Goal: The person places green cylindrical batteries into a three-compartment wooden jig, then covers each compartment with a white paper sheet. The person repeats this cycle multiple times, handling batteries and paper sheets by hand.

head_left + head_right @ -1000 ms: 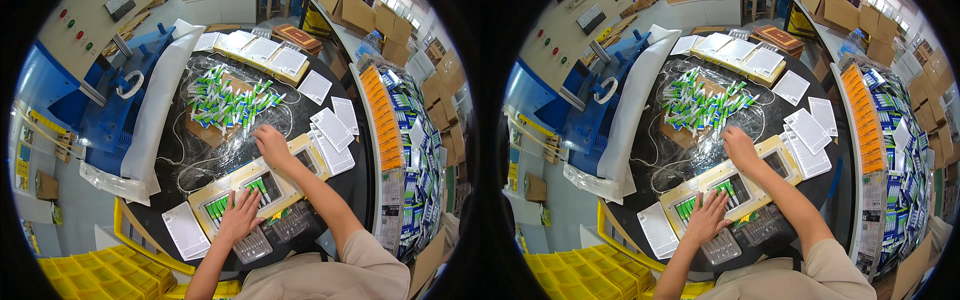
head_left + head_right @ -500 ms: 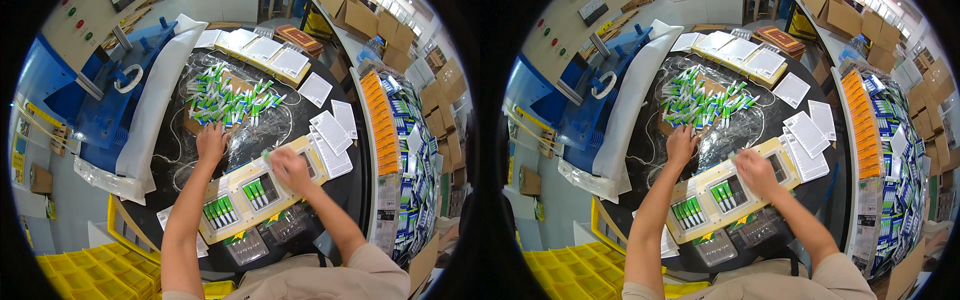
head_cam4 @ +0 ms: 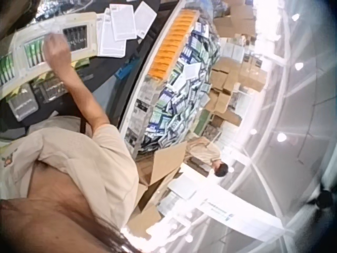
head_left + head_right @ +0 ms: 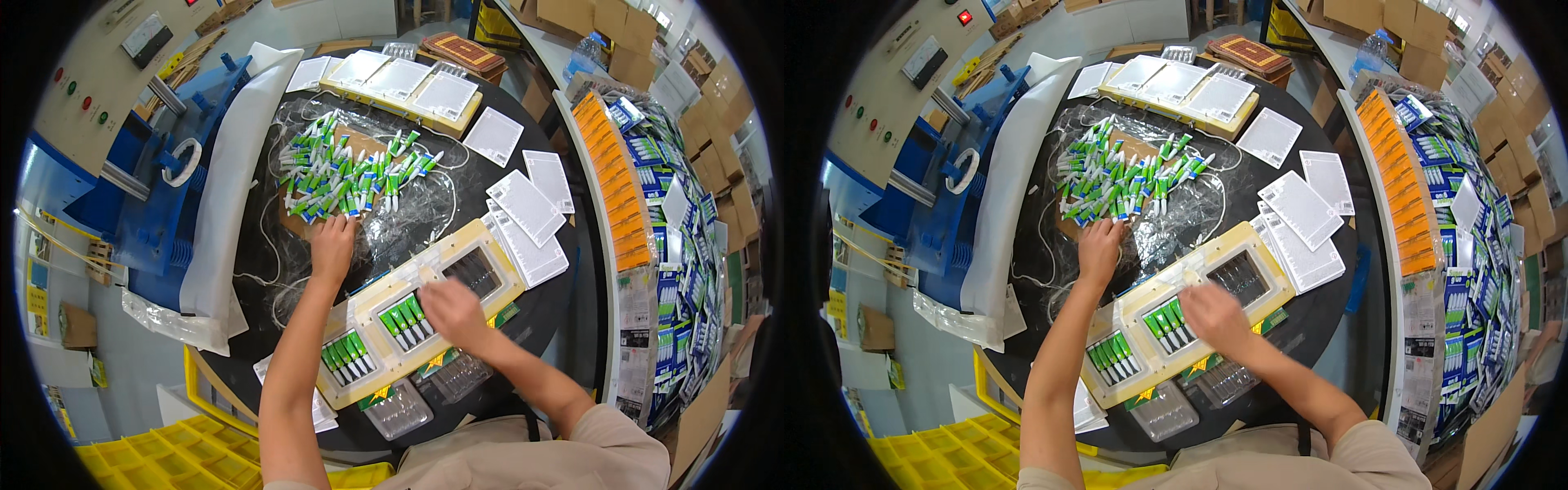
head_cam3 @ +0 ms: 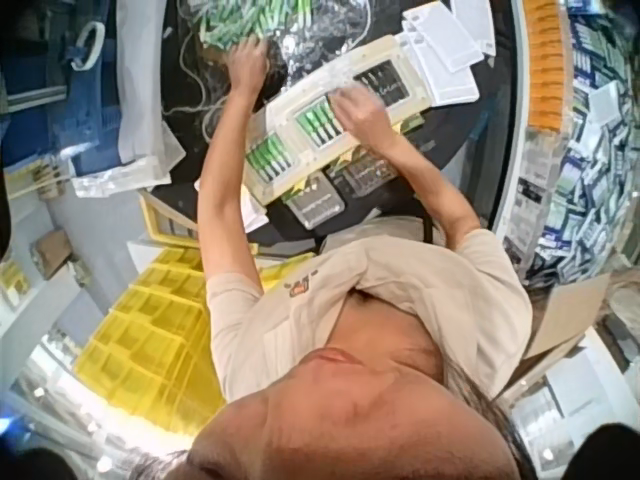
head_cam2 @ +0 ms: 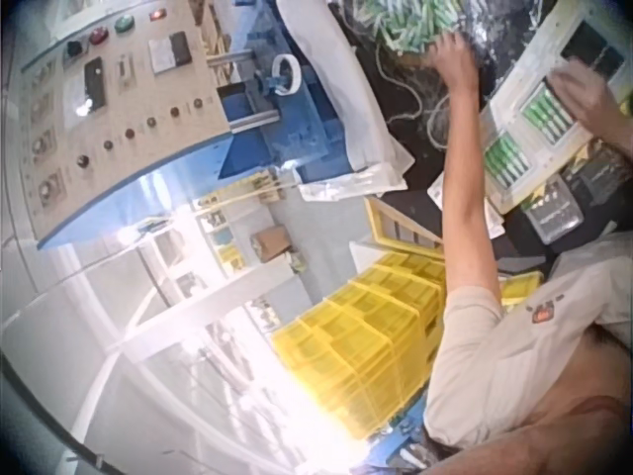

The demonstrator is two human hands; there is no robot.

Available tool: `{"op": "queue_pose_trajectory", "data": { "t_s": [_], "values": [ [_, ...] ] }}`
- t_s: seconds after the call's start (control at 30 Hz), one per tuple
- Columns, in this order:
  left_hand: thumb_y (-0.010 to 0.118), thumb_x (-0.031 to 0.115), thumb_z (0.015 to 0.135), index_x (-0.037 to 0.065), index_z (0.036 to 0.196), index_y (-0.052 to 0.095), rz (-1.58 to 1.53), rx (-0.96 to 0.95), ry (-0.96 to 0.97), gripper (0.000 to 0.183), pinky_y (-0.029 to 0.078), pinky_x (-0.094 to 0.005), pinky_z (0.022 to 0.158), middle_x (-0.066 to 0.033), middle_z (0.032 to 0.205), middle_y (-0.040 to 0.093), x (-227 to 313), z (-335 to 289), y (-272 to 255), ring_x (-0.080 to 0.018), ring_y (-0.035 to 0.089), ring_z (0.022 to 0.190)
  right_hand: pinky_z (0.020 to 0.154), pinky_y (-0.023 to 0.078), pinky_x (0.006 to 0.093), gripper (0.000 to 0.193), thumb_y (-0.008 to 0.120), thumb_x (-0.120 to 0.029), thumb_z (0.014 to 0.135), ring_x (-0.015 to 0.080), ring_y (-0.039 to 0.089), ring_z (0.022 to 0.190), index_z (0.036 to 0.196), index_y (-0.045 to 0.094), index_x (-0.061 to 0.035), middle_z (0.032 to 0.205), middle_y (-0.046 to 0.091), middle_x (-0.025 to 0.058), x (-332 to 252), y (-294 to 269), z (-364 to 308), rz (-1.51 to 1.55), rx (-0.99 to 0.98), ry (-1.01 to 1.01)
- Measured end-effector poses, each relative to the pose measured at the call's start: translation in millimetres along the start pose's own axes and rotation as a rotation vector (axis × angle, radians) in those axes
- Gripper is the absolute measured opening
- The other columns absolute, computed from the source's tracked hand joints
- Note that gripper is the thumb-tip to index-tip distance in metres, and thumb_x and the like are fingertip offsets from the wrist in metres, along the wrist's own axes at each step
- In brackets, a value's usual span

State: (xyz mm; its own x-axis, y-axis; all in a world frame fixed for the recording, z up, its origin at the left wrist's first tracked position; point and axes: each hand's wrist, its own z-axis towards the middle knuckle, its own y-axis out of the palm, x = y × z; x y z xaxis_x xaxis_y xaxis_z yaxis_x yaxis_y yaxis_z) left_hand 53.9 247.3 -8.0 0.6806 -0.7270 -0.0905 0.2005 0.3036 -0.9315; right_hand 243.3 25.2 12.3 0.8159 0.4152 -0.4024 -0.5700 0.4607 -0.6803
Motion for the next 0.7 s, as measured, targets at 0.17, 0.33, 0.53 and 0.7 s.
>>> {"op": "queue_pose_trajectory", "data": {
  "t_s": [0.17, 0.33, 0.53, 0.7],
  "values": [
    [0.068, 0.004, 0.081, 0.009, 0.113, 0.073, -0.205, 0.319, 0.054, 0.032, 0.047, -0.0407, 0.069, -0.0058, 0.096, 0.065, 55, -40, -64, -0.0243, 0.061, 0.085, 0.083, 0.055, 0.0418, 0.021, 0.067, -0.002, 0.079, 0.0311, 0.062, 0.105, 0.101, 0.069, -0.0027, 0.108, 0.064, 0.0143, 106, 41, 114, -0.185, -0.01, 0.138],
    [0.062, 0.007, 0.092, 0.001, 0.114, 0.074, -0.241, 0.182, 0.194, 0.026, 0.052, -0.04, 0.1, -0.0106, 0.121, 0.072, 146, -94, -119, -0.0245, 0.068, 0.117, 0.078, 0.055, 0.0362, 0.009, 0.068, -0.007, 0.077, 0.0254, 0.062, 0.103, 0.085, 0.069, -0.004, 0.1, 0.062, 0.0086, 150, 83, 155, -0.399, -0.357, -0.303],
    [0.062, 0.011, 0.092, 0.0, 0.109, 0.073, -0.247, 0.153, 0.189, 0.023, 0.05, -0.0399, 0.103, -0.013, 0.117, 0.073, 169, -101, -98, -0.0253, 0.069, 0.116, 0.074, 0.058, 0.0373, 0.01, 0.065, -0.007, 0.082, 0.0267, 0.067, 0.094, 0.09, 0.068, -0.0019, 0.1, 0.063, 0.0106, 131, 47, 137, -0.199, -0.204, -0.209],
    [0.063, 0.006, 0.089, -0.001, 0.113, 0.072, -0.231, 0.1, 0.1, 0.027, 0.048, -0.0425, 0.106, -0.0128, 0.121, 0.072, 193, -103, -85, -0.0251, 0.067, 0.119, 0.078, 0.058, 0.0369, 0.027, 0.075, 0.004, 0.082, 0.0319, 0.072, 0.091, 0.108, 0.072, -0.0031, 0.107, 0.071, 0.0138, 77, -41, 49, 0.119, 0.04, 0.227]
  ]
}}
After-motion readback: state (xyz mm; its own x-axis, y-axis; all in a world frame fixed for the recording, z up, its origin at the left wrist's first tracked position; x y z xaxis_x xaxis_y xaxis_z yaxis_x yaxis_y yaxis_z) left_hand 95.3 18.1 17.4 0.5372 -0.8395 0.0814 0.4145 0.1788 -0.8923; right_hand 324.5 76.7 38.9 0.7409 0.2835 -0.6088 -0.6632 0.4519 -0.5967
